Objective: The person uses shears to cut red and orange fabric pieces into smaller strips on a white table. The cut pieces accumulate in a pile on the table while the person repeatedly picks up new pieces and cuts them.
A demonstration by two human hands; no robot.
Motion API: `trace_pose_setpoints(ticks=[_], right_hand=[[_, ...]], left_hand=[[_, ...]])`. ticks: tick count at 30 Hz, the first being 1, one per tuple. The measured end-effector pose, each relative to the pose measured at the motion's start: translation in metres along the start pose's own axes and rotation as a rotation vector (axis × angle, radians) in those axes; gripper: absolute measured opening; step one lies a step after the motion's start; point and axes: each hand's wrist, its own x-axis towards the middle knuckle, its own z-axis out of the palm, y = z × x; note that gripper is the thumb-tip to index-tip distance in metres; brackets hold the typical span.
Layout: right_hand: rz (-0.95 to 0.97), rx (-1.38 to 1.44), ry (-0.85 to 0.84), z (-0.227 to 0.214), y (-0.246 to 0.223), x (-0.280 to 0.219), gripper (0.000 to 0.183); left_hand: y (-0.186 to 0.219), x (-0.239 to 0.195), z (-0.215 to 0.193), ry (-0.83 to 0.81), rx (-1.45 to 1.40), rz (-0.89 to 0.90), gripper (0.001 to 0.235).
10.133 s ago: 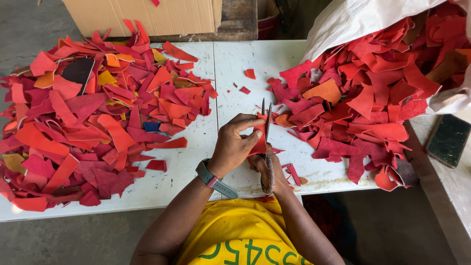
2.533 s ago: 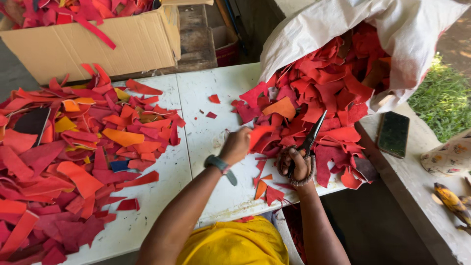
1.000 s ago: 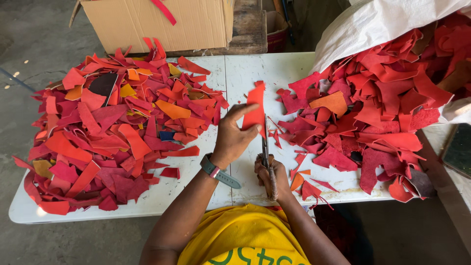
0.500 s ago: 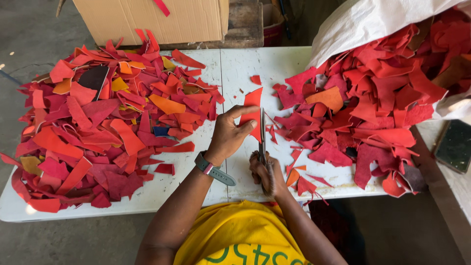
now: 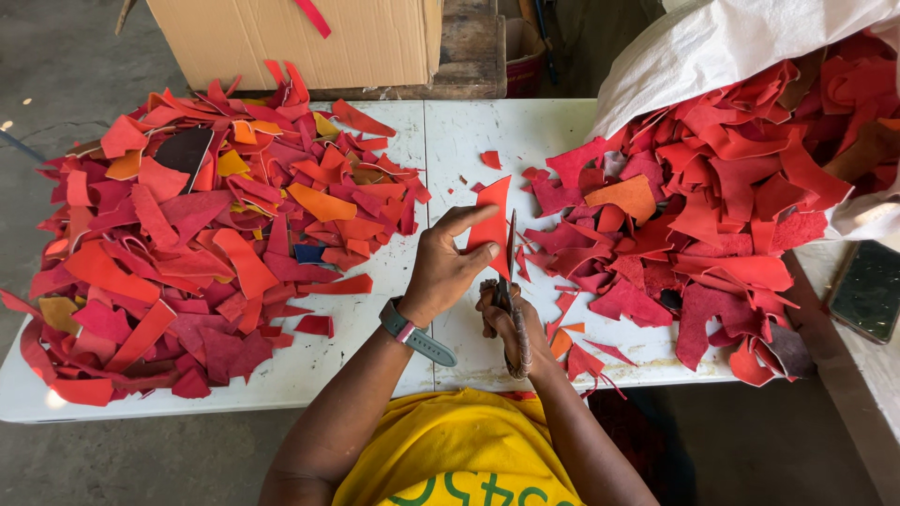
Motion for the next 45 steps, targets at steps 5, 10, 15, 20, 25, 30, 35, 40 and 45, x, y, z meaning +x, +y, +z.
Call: trace_pose_setpoints(ticks=[5, 10, 15, 20, 25, 30, 35, 40, 45], right_hand=[[-0.038, 0.036, -0.021, 0.0, -0.003, -0.003, 0.024], [0.029, 0.031, 0.078, -0.001, -0.006, -0.003, 0.02], [0.166, 0.066, 0.195, 0.007, 0.001, -0.007, 0.027], [-0.007, 0.147, 0.055, 0.002, 0.004, -0.007, 0.02], [0.004, 0.083, 0.046, -0.005, 0.001, -0.005, 0.021], [0.01, 0.023, 0.089, -0.009, 0.003, -0.008, 0.018], [0.138, 0.076, 0.216, -0.001, 0.009, -0.012, 0.025], [0.132, 0.121, 0.198, -0.003, 0.014, -0.011, 0.02], [-0.004, -0.097, 0.164, -0.015, 0.021, -0.004, 0.014]], left_hand=[[-0.001, -0.003, 0.005, 0.0, -0.268, -0.206, 0.05], [0.0, -0.007, 0.009, 0.0, -0.051, -0.024, 0.048], [0.001, -0.011, 0.015, 0.016, -0.036, -0.069, 0.042], [0.005, -0.006, 0.013, -0.034, -0.079, -0.24, 0.038], [0.012, -0.008, 0.013, -0.05, 0.043, 0.047, 0.049], [0.017, -0.012, 0.014, -0.094, 0.031, -0.028, 0.049], [0.019, -0.013, 0.017, -0.099, 0.024, -0.009, 0.049], [0.012, -0.015, 0.018, -0.083, 0.072, -0.017, 0.05], [0.012, -0.021, 0.021, -0.127, 0.078, -0.024, 0.05]])
